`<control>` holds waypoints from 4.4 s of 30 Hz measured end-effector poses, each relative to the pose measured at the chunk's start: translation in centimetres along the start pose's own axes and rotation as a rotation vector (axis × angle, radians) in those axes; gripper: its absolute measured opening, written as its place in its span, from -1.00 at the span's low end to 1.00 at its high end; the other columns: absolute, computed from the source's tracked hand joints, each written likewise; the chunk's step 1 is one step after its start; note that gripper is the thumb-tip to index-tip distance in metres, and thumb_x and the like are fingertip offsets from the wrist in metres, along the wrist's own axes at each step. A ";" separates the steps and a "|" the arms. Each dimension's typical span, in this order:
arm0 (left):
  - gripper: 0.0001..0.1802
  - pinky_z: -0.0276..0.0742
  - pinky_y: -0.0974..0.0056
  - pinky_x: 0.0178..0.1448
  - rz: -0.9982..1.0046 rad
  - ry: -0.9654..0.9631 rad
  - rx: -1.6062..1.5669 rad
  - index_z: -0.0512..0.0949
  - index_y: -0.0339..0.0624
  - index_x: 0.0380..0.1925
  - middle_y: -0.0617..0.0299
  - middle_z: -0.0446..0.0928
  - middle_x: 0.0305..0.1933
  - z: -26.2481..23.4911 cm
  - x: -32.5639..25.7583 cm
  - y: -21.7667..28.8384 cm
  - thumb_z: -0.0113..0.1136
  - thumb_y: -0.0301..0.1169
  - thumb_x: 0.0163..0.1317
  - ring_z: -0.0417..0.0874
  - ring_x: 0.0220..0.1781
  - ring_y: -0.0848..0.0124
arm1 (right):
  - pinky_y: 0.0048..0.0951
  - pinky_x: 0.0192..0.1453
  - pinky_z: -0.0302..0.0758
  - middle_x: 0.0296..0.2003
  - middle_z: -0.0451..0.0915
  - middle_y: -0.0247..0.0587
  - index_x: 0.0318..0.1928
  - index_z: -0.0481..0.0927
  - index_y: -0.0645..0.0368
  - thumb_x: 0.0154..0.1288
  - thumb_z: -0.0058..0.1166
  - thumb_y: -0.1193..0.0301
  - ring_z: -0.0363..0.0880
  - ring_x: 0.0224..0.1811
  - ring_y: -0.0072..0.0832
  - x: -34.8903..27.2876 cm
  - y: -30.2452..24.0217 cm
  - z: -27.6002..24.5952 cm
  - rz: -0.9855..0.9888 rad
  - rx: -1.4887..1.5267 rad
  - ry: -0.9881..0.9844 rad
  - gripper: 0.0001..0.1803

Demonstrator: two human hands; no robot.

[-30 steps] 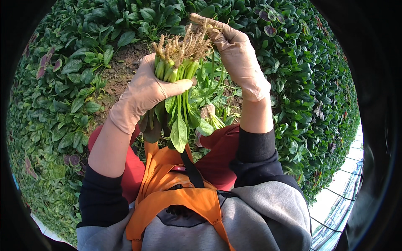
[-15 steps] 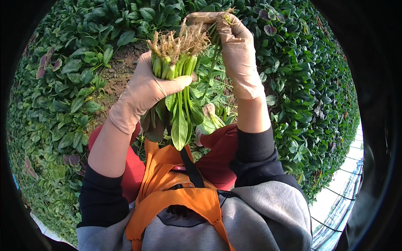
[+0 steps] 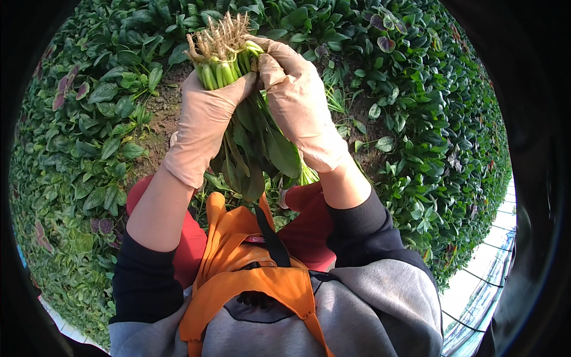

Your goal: The person squats in a greenhouse and repeatedly pulls leafy green vegetables from the soil by hand. They gather the harvested plants into a growing bundle held in the left hand while continuing to pull more from the ground.

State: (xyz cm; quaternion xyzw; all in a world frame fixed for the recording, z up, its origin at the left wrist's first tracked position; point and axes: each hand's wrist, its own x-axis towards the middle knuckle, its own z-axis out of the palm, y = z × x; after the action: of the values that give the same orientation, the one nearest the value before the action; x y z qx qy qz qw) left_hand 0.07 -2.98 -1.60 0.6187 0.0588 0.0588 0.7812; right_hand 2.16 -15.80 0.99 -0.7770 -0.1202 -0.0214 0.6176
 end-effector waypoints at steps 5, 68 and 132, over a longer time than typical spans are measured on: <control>-0.53 0.56 0.40 -0.06 0.194 -0.026 0.097 0.52 -0.29 0.00 0.25 0.63 -0.10 0.3 -0.1 -0.6 0.46 -0.37 0.14 0.62 -0.14 0.51 | -0.55 0.01 0.45 -0.14 0.62 -0.21 0.14 0.60 0.19 0.46 -0.05 0.42 0.55 -0.15 -0.56 -0.4 -0.1 0.4 -0.064 -0.087 0.042 -0.67; -0.35 0.49 0.38 0.15 -0.194 -0.473 0.327 0.47 -0.23 0.15 0.32 0.61 -0.02 -2.1 -1.2 1.6 0.42 -0.55 -0.03 0.58 -0.04 0.56 | -0.52 0.07 0.55 -0.04 0.67 -0.27 -0.04 0.58 0.25 0.39 0.00 0.63 0.60 -0.05 -0.59 0.5 -0.6 -6.7 0.173 0.129 -0.178 -0.81; -0.31 0.42 0.34 0.32 0.161 -0.376 0.398 0.46 -0.31 0.15 0.14 0.44 0.20 -2.5 -0.4 1.1 0.38 -0.54 -0.11 0.51 0.21 0.40 | -0.28 0.27 0.47 0.37 0.29 0.01 0.32 0.44 -0.05 0.00 0.26 0.71 0.41 0.33 -0.17 1.3 3.5 -11.8 0.205 -1.456 0.061 -0.19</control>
State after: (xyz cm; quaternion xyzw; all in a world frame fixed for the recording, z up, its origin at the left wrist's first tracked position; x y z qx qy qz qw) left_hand -0.71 -0.42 -1.11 0.7625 -0.1258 -0.0078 0.6345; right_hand 5.52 -27.68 0.70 -0.9967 0.0151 -0.0595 -0.0528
